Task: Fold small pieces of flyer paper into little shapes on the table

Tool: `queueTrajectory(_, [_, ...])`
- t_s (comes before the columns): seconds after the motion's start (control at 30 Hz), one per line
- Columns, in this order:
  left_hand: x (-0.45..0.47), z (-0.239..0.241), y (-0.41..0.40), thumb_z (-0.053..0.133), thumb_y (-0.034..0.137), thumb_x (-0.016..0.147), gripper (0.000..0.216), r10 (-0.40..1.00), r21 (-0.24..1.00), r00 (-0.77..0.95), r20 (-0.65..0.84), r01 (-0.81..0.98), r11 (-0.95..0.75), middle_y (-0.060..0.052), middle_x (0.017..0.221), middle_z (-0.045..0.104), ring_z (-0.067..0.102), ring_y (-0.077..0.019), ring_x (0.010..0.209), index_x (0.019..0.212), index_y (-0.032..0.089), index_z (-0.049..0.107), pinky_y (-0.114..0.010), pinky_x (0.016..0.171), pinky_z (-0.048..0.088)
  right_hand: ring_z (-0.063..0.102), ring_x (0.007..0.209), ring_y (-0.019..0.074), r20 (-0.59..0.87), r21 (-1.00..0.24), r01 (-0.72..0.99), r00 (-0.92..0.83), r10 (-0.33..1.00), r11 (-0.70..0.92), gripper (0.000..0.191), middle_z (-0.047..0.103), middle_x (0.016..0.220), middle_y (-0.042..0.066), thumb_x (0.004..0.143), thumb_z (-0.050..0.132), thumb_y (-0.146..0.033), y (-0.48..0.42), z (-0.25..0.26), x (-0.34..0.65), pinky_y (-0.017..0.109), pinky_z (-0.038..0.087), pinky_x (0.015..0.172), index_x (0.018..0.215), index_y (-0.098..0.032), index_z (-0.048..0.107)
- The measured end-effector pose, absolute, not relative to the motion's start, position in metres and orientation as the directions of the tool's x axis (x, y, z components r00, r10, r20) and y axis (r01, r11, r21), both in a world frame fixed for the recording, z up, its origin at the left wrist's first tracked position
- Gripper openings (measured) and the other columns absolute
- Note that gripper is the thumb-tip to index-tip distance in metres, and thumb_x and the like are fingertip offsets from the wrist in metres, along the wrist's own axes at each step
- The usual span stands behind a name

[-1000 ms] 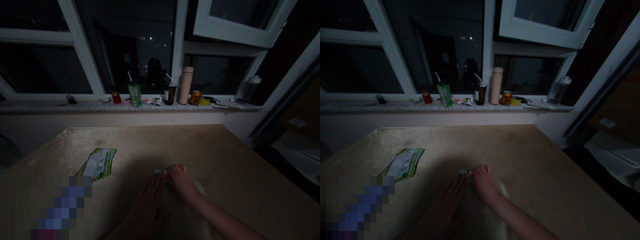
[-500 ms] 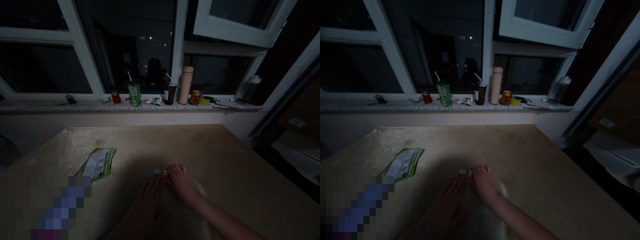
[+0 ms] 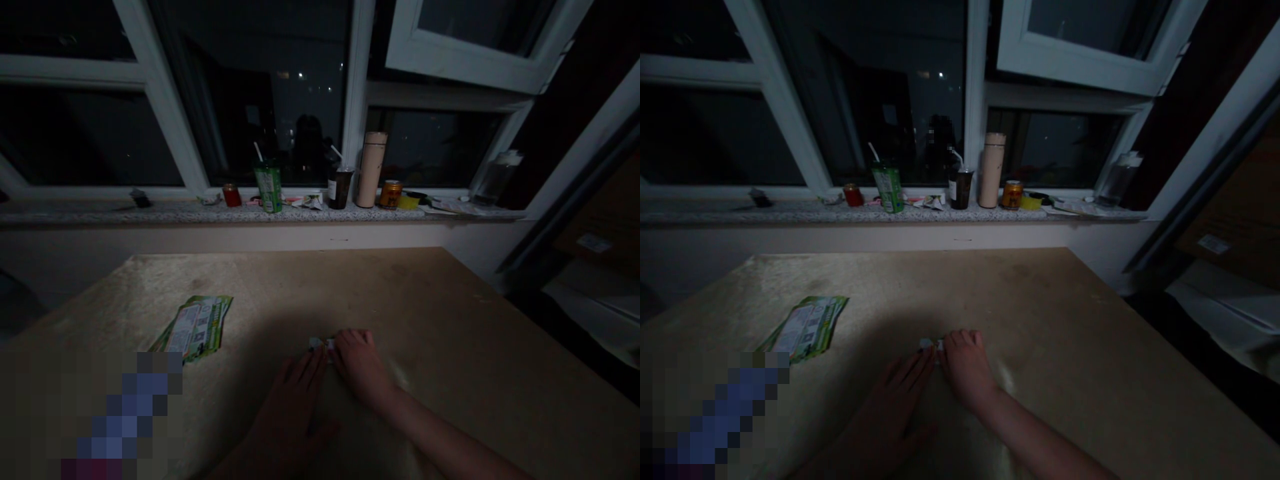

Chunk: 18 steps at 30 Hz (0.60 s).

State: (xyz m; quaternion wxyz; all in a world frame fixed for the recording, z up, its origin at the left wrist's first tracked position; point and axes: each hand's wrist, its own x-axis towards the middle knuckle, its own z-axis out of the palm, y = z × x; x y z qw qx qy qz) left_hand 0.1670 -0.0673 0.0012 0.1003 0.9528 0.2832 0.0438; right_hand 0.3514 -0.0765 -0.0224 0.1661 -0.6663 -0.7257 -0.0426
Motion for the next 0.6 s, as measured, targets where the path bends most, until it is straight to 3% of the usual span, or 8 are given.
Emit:
queueTrajectory(0.13, [0.167,0.0,-0.068,0.051,0.056,0.085,0.082,0.548,0.219,0.836,0.029,0.53,-0.819,-0.01,0.152,0.019,0.021,-0.0317,0.137,0.148,0.017,0.016,-0.053,0.109,0.019,0.057,0.087,0.0203,0.336,-0.344,0.927,-0.028,0.942,0.15,0.017,0.064,0.086,0.005,0.094,0.047,-0.022,-0.079,-0.018,0.36,0.034,0.037,0.079,0.083,-0.018,0.059])
queueTrajectory(0.23, [0.166,-0.002,-0.068,0.054,0.056,0.083,0.087,0.54,0.224,0.841,0.036,0.52,-0.824,-0.01,0.152,0.016,0.019,-0.0314,0.137,0.149,0.018,0.011,-0.053,0.11,0.018,0.057,0.091,0.0166,0.353,-0.472,0.84,-0.099,0.93,0.268,0.015,0.065,0.093,0.004,0.094,0.046,-0.019,-0.088,-0.008,0.37,0.03,0.039,0.08,0.093,-0.02,0.061])
queueTrajectory(0.37, [0.166,-0.006,-0.068,0.057,0.054,0.081,0.089,0.527,0.236,0.848,0.052,0.502,-0.832,-0.01,0.153,0.014,0.014,-0.0306,0.138,0.148,0.016,0.012,-0.049,0.112,0.015,0.053,0.107,0.0195,0.343,-0.372,0.806,-0.342,0.875,0.461,0.027,0.065,0.109,0.005,0.092,0.05,-0.022,-0.104,0.004,0.379,0.036,0.036,0.094,0.118,-0.025,0.058])
queueTrajectory(0.6, [0.166,-0.007,-0.068,0.063,0.052,0.076,0.095,0.538,0.294,0.842,0.035,0.506,-0.811,-0.01,0.153,0.012,0.012,-0.0315,0.139,0.148,0.014,0.013,-0.047,0.113,0.018,0.049,0.119,0.0192,0.291,-0.338,0.821,-0.373,0.881,0.46,0.039,0.061,0.124,0.005,0.094,0.047,-0.027,-0.118,0.002,0.384,0.043,0.03,0.106,0.132,-0.025,0.048])
